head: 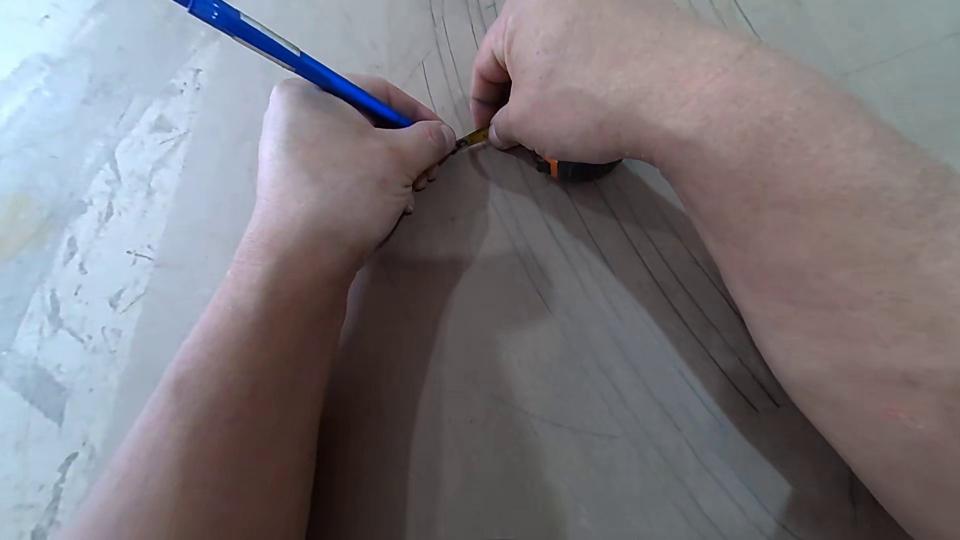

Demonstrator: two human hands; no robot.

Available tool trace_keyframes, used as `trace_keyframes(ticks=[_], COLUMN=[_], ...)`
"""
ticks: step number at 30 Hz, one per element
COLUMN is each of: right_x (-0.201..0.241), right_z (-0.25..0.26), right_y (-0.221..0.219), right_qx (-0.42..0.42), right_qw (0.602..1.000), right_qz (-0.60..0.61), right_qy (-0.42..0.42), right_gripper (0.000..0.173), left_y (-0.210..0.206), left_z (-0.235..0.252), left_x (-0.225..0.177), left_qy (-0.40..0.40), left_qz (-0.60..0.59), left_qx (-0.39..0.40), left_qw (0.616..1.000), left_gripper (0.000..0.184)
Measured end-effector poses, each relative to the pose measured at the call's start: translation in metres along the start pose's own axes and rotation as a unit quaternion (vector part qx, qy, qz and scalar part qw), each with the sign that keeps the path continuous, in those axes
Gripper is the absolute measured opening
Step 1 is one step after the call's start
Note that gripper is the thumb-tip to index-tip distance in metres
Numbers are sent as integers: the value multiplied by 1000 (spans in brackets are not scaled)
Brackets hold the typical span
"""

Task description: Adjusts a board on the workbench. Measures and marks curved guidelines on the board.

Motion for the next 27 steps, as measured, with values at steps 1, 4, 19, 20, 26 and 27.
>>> trace_keyframes(ticks=[1,4,19,20,26,27], right_x=[0,0,-1,-1,-2,-3], right_z=[-1,-6,-28,-29,-38,-39], right_y=[0,-2,-7,-8,-10,-10], right_qx=[0,-2,13,13,12,12], right_qw=[1000,1000,1000,1000,1000,1000], right_qz=[0,-4,0,-1,0,-1], right_qy=[-1,-1,3,4,8,10], right_gripper=[10,9,11,10,11,11], left_y=[0,-1,-6,-6,-8,-9], left_z=[-2,-6,-30,-31,-41,-42], left_x=[-1,-2,-9,-9,-12,-12], left_qy=[0,0,9,8,4,3], left_qz=[1,0,13,12,10,11], left_qx=[0,-2,-10,-11,-13,-13], left_qw=[1000,1000,1000,1000,1000,1000], left_gripper=[7,8,8,7,7,7])
Point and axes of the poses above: each hand's wrist, its own z-axis towards the middle knuckle, its own y-axis out of the back of the hand, x = y × z, the point moved 4 cm from there along z, towards the middle knuckle, and after that the axes turned 10 degrees about -y, right-handed, at the moved point
